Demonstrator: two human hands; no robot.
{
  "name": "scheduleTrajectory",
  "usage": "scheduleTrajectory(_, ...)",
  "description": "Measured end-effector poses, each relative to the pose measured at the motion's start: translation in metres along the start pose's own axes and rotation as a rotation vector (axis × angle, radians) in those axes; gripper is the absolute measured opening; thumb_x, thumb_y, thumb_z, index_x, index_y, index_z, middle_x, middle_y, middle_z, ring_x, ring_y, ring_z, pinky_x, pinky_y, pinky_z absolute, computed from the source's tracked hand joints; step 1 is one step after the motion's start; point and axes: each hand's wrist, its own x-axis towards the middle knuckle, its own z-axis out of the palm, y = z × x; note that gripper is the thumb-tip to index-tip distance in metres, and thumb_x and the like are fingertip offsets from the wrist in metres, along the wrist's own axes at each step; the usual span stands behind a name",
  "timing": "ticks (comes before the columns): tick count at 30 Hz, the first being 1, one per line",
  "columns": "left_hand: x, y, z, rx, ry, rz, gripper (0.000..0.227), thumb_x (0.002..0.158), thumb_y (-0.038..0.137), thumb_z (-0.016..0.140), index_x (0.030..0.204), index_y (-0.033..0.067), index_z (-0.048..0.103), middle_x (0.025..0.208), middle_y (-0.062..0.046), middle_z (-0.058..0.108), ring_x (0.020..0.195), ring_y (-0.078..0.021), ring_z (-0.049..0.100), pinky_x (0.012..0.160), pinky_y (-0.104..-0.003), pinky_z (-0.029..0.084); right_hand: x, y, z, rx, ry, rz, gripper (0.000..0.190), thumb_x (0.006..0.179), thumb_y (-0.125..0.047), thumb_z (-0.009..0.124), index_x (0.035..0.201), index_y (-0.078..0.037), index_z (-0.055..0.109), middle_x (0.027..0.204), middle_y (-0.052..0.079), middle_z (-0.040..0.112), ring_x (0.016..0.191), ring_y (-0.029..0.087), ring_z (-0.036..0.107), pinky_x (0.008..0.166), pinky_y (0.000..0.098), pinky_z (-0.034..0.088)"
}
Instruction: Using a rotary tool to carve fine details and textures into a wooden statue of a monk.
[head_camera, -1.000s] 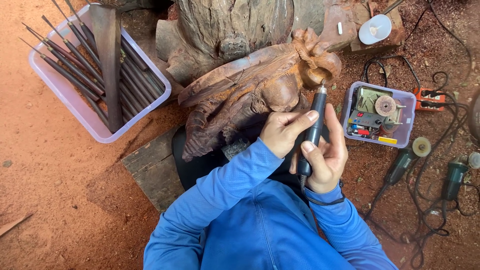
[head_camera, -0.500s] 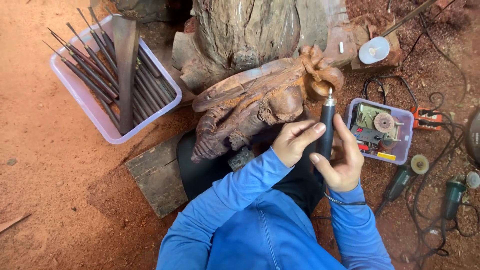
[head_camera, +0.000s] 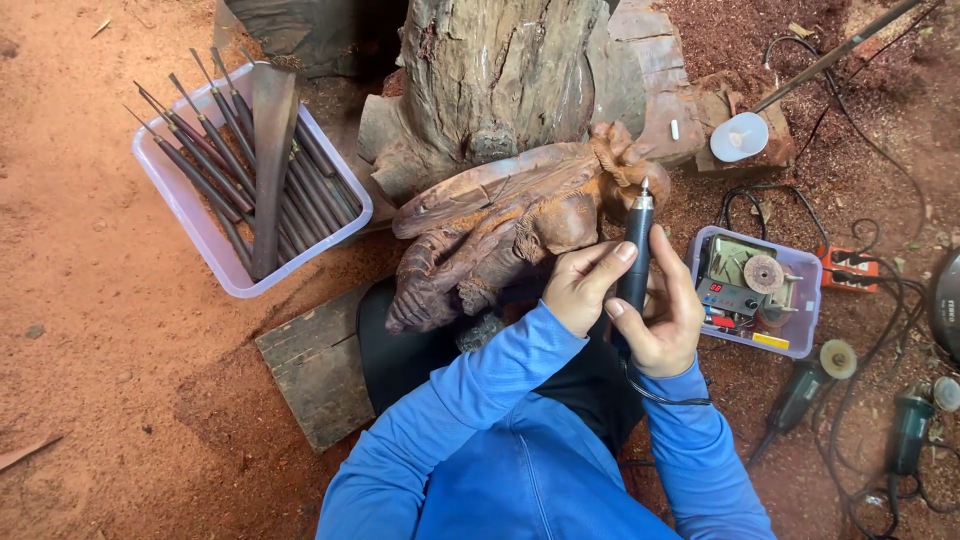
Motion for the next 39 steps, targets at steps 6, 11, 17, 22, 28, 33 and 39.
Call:
scheduleTrajectory(6,-0.005,0.017,0.014,-0.042,0.036,0.010,0.013,0.097,0.023,0.075,0.093,0.0114,0.081,0.077,-0.004,0.071,0.082,-0.0096,0.064,0.079,-0.029,0.057,-0.002,-0.002,0.001,-0.007,0.043,-0.012,0.083,0.086,0.001,0.068,0.158,0.006,0.028,0.095,0.025,0.071,0.057,0.020,0.072,0.042,0.0274,0.061)
scheduleTrajectory(11,-0.007,0.021,0.011,-0.026,0.057,0.000,0.015,0.097,0.024,0.075,0.093,0.0107,0.081,0.076,-0.004,0.070,0.082,-0.0094,0.061,0.079,-0.029,0.056,0.007,-0.013,0.005,0.060,-0.003,-0.018,0.083,0.085,0.006,0.066,0.157,0.011,0.026,0.087,0.028,0.070,0.048,0.024,0.071,0.038,0.0297,0.060)
scheduleTrajectory(17,-0.007,0.025,0.012,-0.043,0.100,-0.026,0.016,0.095,0.025,0.075,0.088,0.0114,0.080,0.073,-0.002,0.068,0.078,-0.0093,0.060,0.074,-0.028,0.055,0.012,-0.016,0.012,0.130,-0.021,0.008,0.080,0.084,0.007,0.066,0.155,0.011,0.029,0.086,0.027,0.070,0.046,0.023,0.071,0.037,0.0289,0.060)
scheduleTrajectory(22,-0.009,0.034,0.016,-0.104,0.142,-0.066,0.017,0.094,0.023,0.075,0.083,0.0093,0.079,0.066,-0.003,0.064,0.069,-0.0103,0.060,0.067,-0.024,0.054,0.012,-0.019,0.017,0.174,-0.021,0.024,0.079,0.084,0.007,0.066,0.155,0.011,0.030,0.086,0.028,0.070,0.045,0.024,0.071,0.035,0.0286,0.059)
scheduleTrajectory(28,-0.014,0.054,0.023,0.033,0.096,-0.052,0.016,0.094,0.024,0.076,0.085,0.0115,0.080,0.069,-0.002,0.067,0.075,-0.0088,0.059,0.069,-0.027,0.054,0.002,-0.013,0.012,0.134,0.038,-0.013,0.080,0.087,0.006,0.064,0.157,0.009,0.027,0.090,0.028,0.070,0.047,0.024,0.071,0.037,0.0292,0.060)
scheduleTrajectory(33,-0.007,0.033,0.023,0.065,0.043,0.030,0.015,0.094,0.023,0.077,0.088,0.0090,0.080,0.076,-0.005,0.070,0.081,-0.0098,0.060,0.076,-0.030,0.055,-0.006,-0.005,0.011,0.180,0.096,-0.008,0.080,0.088,0.004,0.064,0.158,0.008,0.025,0.098,0.031,0.070,0.050,0.022,0.072,0.038,0.0269,0.060)
scheduleTrajectory(39,-0.013,0.039,0.018,0.024,0.078,0.021,0.016,0.095,0.023,0.075,0.087,0.0105,0.081,0.074,-0.001,0.069,0.080,-0.0075,0.060,0.075,-0.027,0.056,0.001,-0.015,0.021,0.199,0.060,-0.013,0.081,0.086,0.007,0.065,0.157,0.009,0.026,0.098,0.033,0.070,0.048,0.024,0.072,0.037,0.0280,0.060)
